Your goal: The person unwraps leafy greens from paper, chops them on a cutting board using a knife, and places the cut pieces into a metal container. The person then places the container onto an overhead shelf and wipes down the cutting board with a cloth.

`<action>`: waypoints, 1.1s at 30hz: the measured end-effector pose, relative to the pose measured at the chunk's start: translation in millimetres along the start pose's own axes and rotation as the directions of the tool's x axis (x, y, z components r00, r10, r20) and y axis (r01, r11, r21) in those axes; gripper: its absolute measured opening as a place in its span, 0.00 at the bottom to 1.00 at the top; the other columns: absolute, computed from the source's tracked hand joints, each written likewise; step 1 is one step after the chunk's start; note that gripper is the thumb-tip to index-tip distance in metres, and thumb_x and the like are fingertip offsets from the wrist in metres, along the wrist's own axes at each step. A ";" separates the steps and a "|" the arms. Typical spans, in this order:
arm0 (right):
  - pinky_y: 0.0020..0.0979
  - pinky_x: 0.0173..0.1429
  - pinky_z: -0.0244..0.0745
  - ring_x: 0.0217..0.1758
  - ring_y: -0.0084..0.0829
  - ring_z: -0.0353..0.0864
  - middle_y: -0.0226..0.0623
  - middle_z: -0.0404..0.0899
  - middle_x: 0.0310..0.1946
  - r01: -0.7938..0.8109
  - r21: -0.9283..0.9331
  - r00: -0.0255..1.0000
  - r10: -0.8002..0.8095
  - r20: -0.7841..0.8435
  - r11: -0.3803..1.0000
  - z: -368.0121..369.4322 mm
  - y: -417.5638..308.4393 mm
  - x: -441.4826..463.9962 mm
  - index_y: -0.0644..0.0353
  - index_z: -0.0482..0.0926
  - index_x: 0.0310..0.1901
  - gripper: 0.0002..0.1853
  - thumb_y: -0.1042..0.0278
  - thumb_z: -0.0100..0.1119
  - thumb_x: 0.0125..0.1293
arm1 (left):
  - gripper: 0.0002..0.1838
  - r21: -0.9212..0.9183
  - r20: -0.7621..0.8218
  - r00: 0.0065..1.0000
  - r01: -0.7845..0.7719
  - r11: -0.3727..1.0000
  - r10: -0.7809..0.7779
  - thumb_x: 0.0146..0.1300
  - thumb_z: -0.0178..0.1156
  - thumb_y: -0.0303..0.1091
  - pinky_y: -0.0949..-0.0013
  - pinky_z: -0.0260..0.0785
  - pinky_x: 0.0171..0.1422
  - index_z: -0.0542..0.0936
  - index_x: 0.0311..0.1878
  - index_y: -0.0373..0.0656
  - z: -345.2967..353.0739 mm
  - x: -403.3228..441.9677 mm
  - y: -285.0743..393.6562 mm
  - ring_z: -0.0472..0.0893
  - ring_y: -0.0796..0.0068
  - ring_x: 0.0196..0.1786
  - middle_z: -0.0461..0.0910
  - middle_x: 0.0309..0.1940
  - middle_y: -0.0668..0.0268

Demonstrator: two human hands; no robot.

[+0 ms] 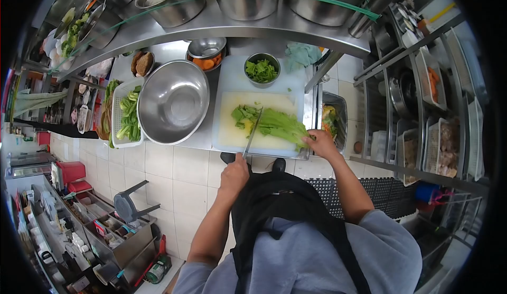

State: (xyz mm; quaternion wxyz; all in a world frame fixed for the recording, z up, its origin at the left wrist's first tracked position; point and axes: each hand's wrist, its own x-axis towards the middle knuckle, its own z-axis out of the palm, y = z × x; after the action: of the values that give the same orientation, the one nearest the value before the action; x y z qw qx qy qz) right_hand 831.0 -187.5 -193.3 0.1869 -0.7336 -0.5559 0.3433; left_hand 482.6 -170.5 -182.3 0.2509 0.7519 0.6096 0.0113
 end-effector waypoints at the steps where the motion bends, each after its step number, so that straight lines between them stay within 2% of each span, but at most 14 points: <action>1: 0.45 0.50 0.80 0.43 0.52 0.87 0.50 0.88 0.41 -0.004 0.000 1.000 0.004 0.003 1.000 -0.7 8.2 -3.3 0.58 0.88 0.48 0.15 0.56 0.66 0.70 | 0.12 0.005 0.010 1.000 -0.006 1.000 0.006 0.79 0.52 0.40 0.37 0.80 0.40 0.73 0.51 0.40 -0.7 -0.3 -5.6 0.86 0.33 0.33 0.84 0.27 0.40; 3: 0.43 0.47 0.80 0.39 0.50 0.86 0.50 0.88 0.40 0.002 0.209 0.999 -0.011 0.043 0.978 -4.7 19.0 2.5 0.59 0.88 0.48 0.16 0.55 0.67 0.70 | 0.13 0.010 0.006 1.000 -0.010 1.000 0.010 0.79 0.52 0.41 0.37 0.80 0.40 0.73 0.52 0.40 -1.3 4.5 -18.4 0.86 0.33 0.33 0.84 0.27 0.39; 7: 0.41 0.45 0.79 0.36 0.49 0.84 0.50 0.88 0.38 0.023 0.276 0.998 -0.040 0.055 0.961 -3.9 1.7 4.8 0.60 0.88 0.48 0.17 0.54 0.67 0.70 | 0.12 0.038 -0.075 0.996 0.056 0.998 -0.053 0.79 0.53 0.39 0.34 0.78 0.41 0.71 0.51 0.39 -13.3 9.4 -24.8 0.84 0.30 0.33 0.83 0.28 0.36; 9: 0.43 0.46 0.79 0.37 0.51 0.85 0.52 0.87 0.38 -0.010 0.072 0.988 -0.001 0.158 0.997 1.5 -17.4 11.6 0.59 0.88 0.48 0.16 0.54 0.67 0.70 | 0.11 -0.034 -0.091 0.992 0.080 0.996 -0.083 0.79 0.52 0.38 0.33 0.76 0.41 0.70 0.50 0.39 -33.7 10.4 -15.3 0.83 0.29 0.33 0.83 0.27 0.36; 10: 0.45 0.48 0.80 0.40 0.52 0.85 0.53 0.86 0.38 0.076 0.048 0.993 -0.080 0.087 0.996 8.7 -18.5 11.7 0.59 0.88 0.47 0.16 0.55 0.66 0.69 | 0.11 -0.074 -0.105 0.993 0.048 0.996 -0.055 0.79 0.52 0.38 0.33 0.76 0.40 0.70 0.50 0.39 -39.8 8.5 -10.7 0.83 0.28 0.33 0.82 0.26 0.36; 13: 0.48 0.50 0.79 0.43 0.54 0.86 0.53 0.86 0.39 -0.011 0.009 0.988 0.010 0.155 1.000 13.5 -20.3 15.4 0.58 0.88 0.47 0.16 0.54 0.66 0.68 | 0.10 0.050 -0.051 0.998 -0.022 0.998 0.025 0.79 0.52 0.37 0.37 0.79 0.37 0.70 0.50 0.40 -57.2 -1.5 8.0 0.85 0.35 0.32 0.83 0.26 0.40; 17: 0.48 0.51 0.80 0.44 0.54 0.86 0.53 0.86 0.39 -0.018 -0.029 0.991 0.022 0.134 0.999 13.3 -21.9 14.2 0.57 0.88 0.48 0.16 0.54 0.67 0.68 | 0.10 -0.026 -0.048 0.998 -0.036 0.999 0.034 0.79 0.51 0.38 0.37 0.78 0.38 0.70 0.50 0.39 -55.2 -10.2 36.1 0.85 0.35 0.32 0.84 0.26 0.41; 19: 0.47 0.52 0.81 0.46 0.55 0.87 0.53 0.87 0.41 -0.064 -0.015 0.981 0.065 0.185 0.998 12.6 -24.4 14.1 0.57 0.88 0.49 0.17 0.54 0.67 0.67 | 0.11 -0.018 -0.036 0.999 -0.011 1.000 0.010 0.79 0.51 0.38 0.37 0.79 0.38 0.70 0.50 0.39 -30.0 -8.2 34.7 0.86 0.35 0.32 0.84 0.26 0.41; 21: 0.48 0.52 0.81 0.47 0.55 0.86 0.54 0.87 0.41 -0.044 -0.022 0.989 0.047 0.141 0.999 18.4 -20.7 9.5 0.58 0.88 0.49 0.17 0.53 0.67 0.67 | 0.11 0.030 0.014 1.000 -0.004 1.000 0.004 0.78 0.52 0.37 0.38 0.81 0.40 0.71 0.51 0.38 5.7 -5.7 16.0 0.86 0.35 0.33 0.84 0.26 0.41; 23: 0.48 0.53 0.81 0.48 0.55 0.86 0.54 0.87 0.42 -0.019 -0.029 0.996 0.021 0.083 0.999 20.0 -17.4 17.4 0.58 0.88 0.49 0.18 0.53 0.66 0.67 | 0.11 0.012 -0.025 0.998 -0.049 0.999 0.049 0.79 0.52 0.37 0.39 0.81 0.36 0.71 0.49 0.38 12.5 2.7 9.3 0.86 0.35 0.30 0.83 0.24 0.41; 27: 0.49 0.55 0.81 0.50 0.55 0.86 0.53 0.88 0.45 0.011 -0.029 0.997 -0.009 0.079 1.000 19.5 -16.0 15.8 0.57 0.89 0.50 0.18 0.53 0.66 0.68 | 0.11 0.089 -0.001 0.995 -0.096 0.991 0.097 0.79 0.52 0.37 0.39 0.81 0.38 0.71 0.49 0.37 -2.2 6.5 12.1 0.86 0.36 0.32 0.83 0.25 0.40; 30: 0.49 0.56 0.81 0.51 0.54 0.87 0.52 0.88 0.46 -0.015 -0.039 0.998 0.018 0.063 0.999 22.4 -19.6 9.5 0.57 0.89 0.51 0.19 0.52 0.66 0.67 | 0.11 0.024 0.022 0.995 -0.094 0.995 0.093 0.79 0.52 0.36 0.39 0.81 0.39 0.71 0.49 0.36 8.6 4.8 10.0 0.87 0.35 0.33 0.83 0.26 0.40; 32: 0.48 0.57 0.81 0.52 0.54 0.87 0.52 0.88 0.46 -0.028 -0.037 0.998 0.030 0.055 0.999 20.5 -21.9 10.7 0.56 0.89 0.52 0.19 0.52 0.66 0.67 | 0.08 0.161 -0.043 0.997 -0.056 0.985 0.064 0.74 0.55 0.33 0.50 0.84 0.33 0.74 0.48 0.38 28.8 6.7 7.1 0.89 0.47 0.30 0.85 0.24 0.47; 33: 0.49 0.57 0.81 0.51 0.54 0.87 0.52 0.88 0.46 -0.020 -0.053 0.999 0.022 0.044 0.998 22.8 -22.7 8.7 0.56 0.89 0.52 0.19 0.52 0.66 0.67 | 0.08 0.160 -0.043 0.997 -0.050 0.986 0.057 0.74 0.55 0.33 0.50 0.84 0.33 0.74 0.48 0.38 24.1 4.4 8.2 0.89 0.47 0.30 0.85 0.24 0.47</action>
State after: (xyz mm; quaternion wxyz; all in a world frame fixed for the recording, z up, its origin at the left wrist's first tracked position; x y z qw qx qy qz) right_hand 800.4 -174.7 -196.8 0.1514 -0.7362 -0.5611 0.3467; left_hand 499.0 -176.2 -201.4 0.1754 0.7851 0.5939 -0.0129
